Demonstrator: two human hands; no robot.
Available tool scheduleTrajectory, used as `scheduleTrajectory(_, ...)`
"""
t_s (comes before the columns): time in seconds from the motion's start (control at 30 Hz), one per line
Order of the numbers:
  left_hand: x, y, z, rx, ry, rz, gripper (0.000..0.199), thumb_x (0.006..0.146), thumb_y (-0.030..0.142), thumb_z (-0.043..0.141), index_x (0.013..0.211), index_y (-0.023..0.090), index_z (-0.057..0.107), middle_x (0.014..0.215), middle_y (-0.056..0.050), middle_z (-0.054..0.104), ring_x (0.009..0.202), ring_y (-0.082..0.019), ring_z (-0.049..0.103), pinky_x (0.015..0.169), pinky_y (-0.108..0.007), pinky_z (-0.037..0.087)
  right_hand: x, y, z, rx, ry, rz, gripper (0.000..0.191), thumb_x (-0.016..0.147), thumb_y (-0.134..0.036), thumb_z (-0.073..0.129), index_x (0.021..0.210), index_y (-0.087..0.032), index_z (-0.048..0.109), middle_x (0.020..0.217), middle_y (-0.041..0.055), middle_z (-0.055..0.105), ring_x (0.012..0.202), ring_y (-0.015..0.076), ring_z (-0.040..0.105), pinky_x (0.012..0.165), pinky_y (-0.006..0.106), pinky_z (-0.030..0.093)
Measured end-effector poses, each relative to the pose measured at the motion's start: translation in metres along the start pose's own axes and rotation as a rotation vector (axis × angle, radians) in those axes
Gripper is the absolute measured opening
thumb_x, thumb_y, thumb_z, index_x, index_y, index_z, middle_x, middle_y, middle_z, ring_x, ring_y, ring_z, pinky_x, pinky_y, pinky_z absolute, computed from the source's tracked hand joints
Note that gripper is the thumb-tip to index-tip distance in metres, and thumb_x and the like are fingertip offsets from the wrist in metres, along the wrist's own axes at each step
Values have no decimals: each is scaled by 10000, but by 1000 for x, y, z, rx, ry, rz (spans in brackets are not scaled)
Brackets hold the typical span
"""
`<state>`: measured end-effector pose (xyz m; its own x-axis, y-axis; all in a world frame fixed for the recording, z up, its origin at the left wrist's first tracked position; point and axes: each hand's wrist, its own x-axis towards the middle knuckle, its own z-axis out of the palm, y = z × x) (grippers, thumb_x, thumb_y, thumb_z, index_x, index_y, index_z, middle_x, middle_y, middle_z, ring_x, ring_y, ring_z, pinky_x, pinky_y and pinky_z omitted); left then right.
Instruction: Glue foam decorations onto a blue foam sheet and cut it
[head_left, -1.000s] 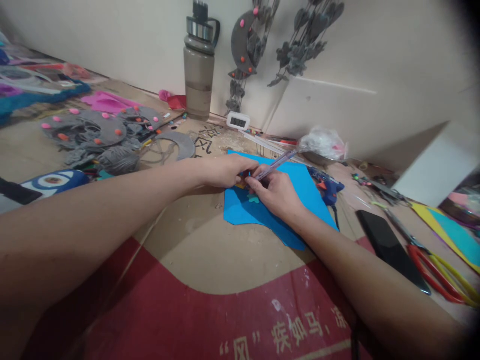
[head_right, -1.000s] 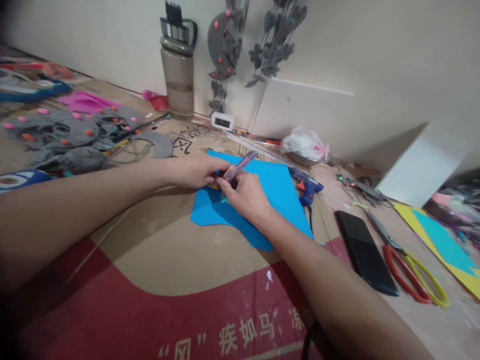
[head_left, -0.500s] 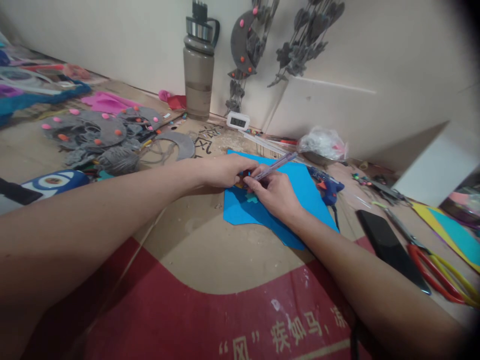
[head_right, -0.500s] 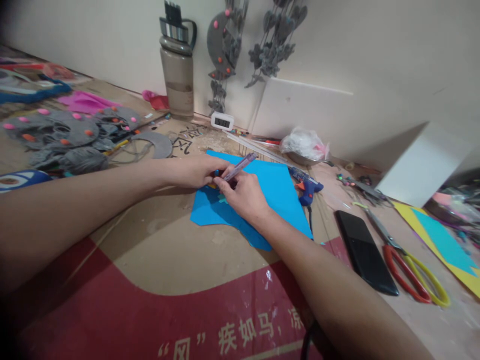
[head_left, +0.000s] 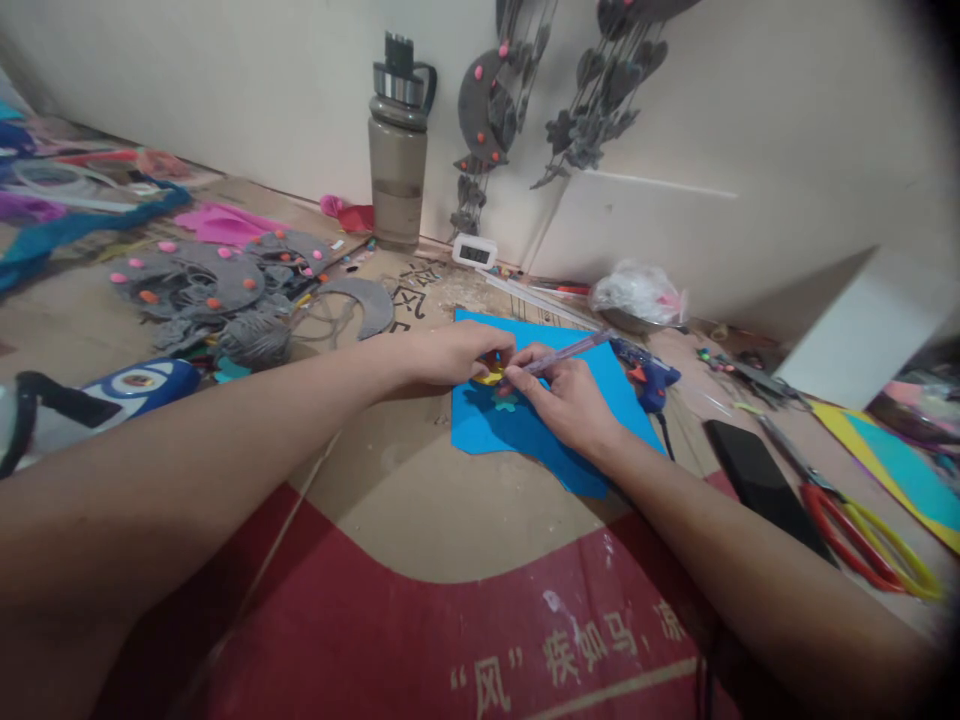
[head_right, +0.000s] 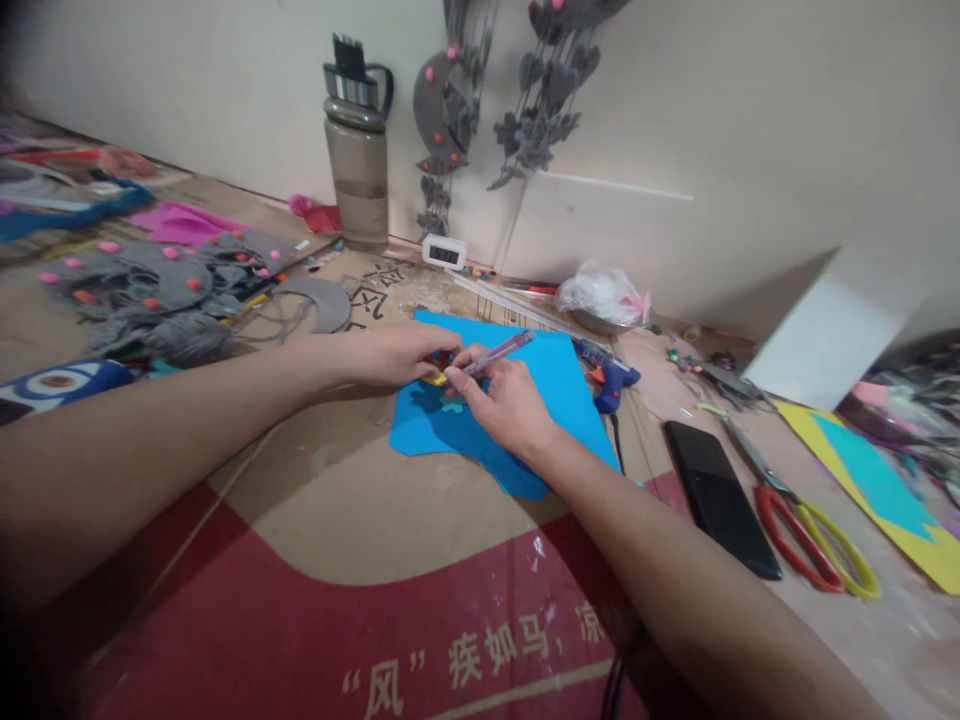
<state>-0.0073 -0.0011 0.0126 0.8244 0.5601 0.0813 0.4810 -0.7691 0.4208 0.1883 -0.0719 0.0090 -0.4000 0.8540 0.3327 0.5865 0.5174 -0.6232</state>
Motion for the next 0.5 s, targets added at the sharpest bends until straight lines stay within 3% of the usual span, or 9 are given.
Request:
scheduleTrajectory(0.27, -2, 4, -1, 33, -22, -72, 301, 828, 57, 578, 1096, 178, 644, 1091, -47, 694, 957, -169, 614, 810, -252, 423, -14, -4, -18, -127, -17, 17, 320, 968, -322, 563, 715, -212, 724, 925, 36, 742, 795, 184, 682, 766, 323, 488)
scheduleTrajectory(0.37, -2, 1, 1, 41, 2, -33, 309, 825, 41, 568, 1088, 179, 654, 1122, -49, 702, 1000, -170, 625, 835, -253, 437, -16, -5, -25, -162, 86, 19, 309, 966, -339, 570, 719, -208, 703, 873, 38, 745, 771, 187, 677, 742, 323, 473)
scheduleTrajectory(0.5, -2, -3, 3, 60, 26, 96, 264, 836, 54, 542, 1014, 176, 693, 1126, -52, 721, 1033, -179, 635, 890, -276, 447, -11, -1, -27, -57, 266, 36, 251, 970, -399, 567, 863, -203, 681, 842, 38, 751, 828, 198, 699, 758, 315, 485)
